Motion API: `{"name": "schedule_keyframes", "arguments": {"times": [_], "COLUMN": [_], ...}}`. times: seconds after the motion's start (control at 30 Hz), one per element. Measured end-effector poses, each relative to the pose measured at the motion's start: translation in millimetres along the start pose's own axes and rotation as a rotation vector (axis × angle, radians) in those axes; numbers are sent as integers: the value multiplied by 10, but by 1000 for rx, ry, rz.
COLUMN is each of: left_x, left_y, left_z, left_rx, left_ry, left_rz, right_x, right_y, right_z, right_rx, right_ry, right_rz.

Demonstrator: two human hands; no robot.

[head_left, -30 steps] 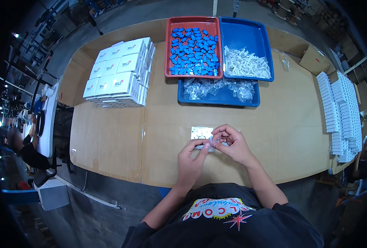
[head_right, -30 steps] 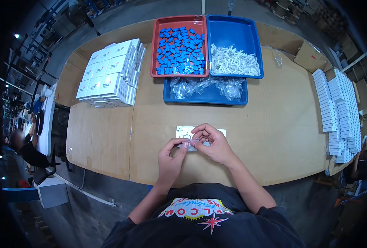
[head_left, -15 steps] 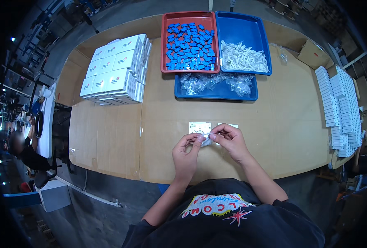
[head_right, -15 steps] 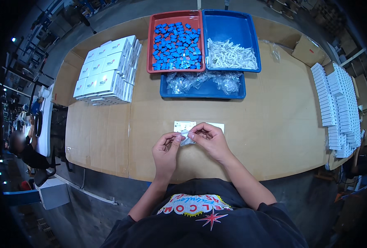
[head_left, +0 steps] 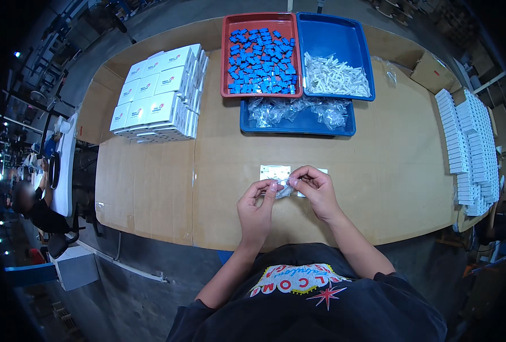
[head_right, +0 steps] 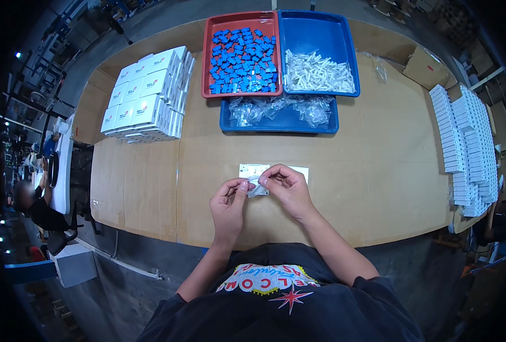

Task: The person opens a white box, removes a white plate and a small bag, and takes a white pin from a blue tray. They place the pin into the bag, insert a blue component from a red tray into the plate, and return both items to the box.

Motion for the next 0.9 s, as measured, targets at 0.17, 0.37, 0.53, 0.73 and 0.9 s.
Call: {"name": "schedule_keyframes", "arguments": {"times": [0.17, 0.37, 0.53, 0.73, 0.9], "left_x": [17, 38, 29, 32, 34], "left_y": [31, 34, 28, 62, 61], "left_z": [1, 22, 18, 39, 50], "left_rx": [12, 2, 33, 74, 54], "left_ry": [0, -13, -18, -9, -42], "left_rz": [-26, -23, -39, -88, -7], "right_x": [27, 33, 27, 36, 46], "right_y": [27, 20, 47, 93, 98], "right_z": [4, 33, 36, 13, 3], "right_rx": [-31, -181, -88, -130, -132], "right_ry": [26, 31, 26, -52, -77], "right_rz": [6, 92, 38, -8, 3]}}
Point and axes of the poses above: each hand's wrist, its own z-axis away from the middle knuckle, its own x-axis out of the palm, y = z × x, the point moved 1 cm from there along -z, towards the middle knuckle, and after that the axes turned 10 degrees about z, right-handed, at the moved point
